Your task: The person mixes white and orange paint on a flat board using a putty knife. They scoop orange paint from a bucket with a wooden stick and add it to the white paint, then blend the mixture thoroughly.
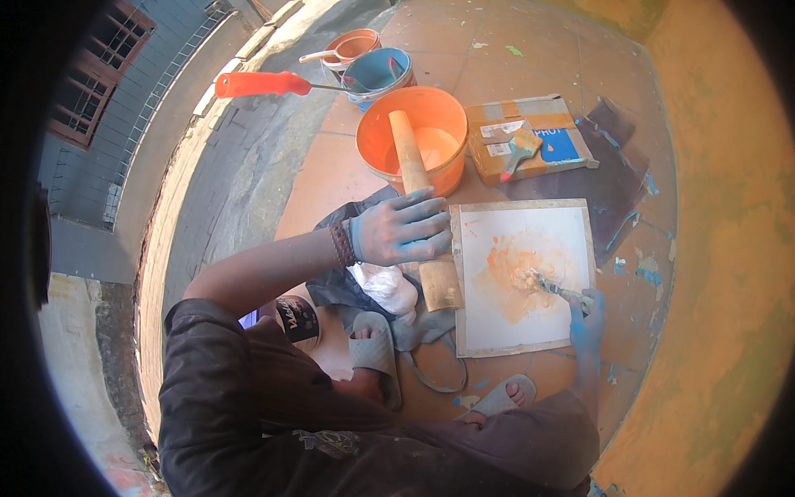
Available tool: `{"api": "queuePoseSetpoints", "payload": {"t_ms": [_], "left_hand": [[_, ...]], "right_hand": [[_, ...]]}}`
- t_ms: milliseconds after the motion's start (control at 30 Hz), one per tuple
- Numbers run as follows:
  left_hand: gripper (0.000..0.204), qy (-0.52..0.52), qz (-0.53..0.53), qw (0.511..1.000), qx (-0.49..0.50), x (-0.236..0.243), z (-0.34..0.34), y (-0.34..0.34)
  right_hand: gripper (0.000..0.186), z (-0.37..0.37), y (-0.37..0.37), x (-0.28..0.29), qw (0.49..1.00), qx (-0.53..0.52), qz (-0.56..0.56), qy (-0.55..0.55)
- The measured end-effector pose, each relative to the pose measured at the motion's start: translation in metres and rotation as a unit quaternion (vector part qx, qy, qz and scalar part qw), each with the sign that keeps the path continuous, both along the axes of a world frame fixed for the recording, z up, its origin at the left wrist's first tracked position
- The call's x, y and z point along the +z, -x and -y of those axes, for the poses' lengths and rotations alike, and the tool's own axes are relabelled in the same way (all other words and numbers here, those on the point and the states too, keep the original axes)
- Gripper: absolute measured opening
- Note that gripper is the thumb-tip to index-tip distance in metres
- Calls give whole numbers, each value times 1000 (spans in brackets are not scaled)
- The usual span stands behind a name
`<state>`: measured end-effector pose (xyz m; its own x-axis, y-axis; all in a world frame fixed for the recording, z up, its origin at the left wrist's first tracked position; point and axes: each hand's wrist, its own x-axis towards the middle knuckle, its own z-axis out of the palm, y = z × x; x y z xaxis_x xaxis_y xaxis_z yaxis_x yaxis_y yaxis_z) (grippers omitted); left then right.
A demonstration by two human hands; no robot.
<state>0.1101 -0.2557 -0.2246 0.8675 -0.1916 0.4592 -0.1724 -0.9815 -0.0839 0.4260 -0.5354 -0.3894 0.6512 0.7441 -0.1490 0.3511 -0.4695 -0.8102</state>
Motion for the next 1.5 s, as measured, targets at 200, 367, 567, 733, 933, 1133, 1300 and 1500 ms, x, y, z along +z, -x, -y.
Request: {"api": "queuePoseSetpoints", "payload": {"t_ms": [200,367,567,733,933,1133,1300,1500], "left_hand": [[33,57,67,996,29,6,11,0],[27,92,6,995,30,1,23,9],[39,219,125,965,68,30,-3,1],[27,286,151,936,142,34,-8,10],[28,333,152,920,138,46,-3,10],[27,223,206,945,123,80,-35,-4],[32,149,84,983,63,92,-13,-11],[32,-10,-3,1000,25,39,11,-2]], "right_hand": [[32,6,-2,0,1000,-8,30,1],[32,4,-4,-3,1000,-14,3,4],[32,8,-5,-4,1000,-15,14,-4],[30,8,-10,-22,995,6,85,-53],[29,11,-15,-29,994,18,76,-72],[28,13,-15,-29,995,18,72,-71],[28,19,-19,-31,997,5,53,-49],[28,14,-6,-4,1000,-13,-16,-14]]}}
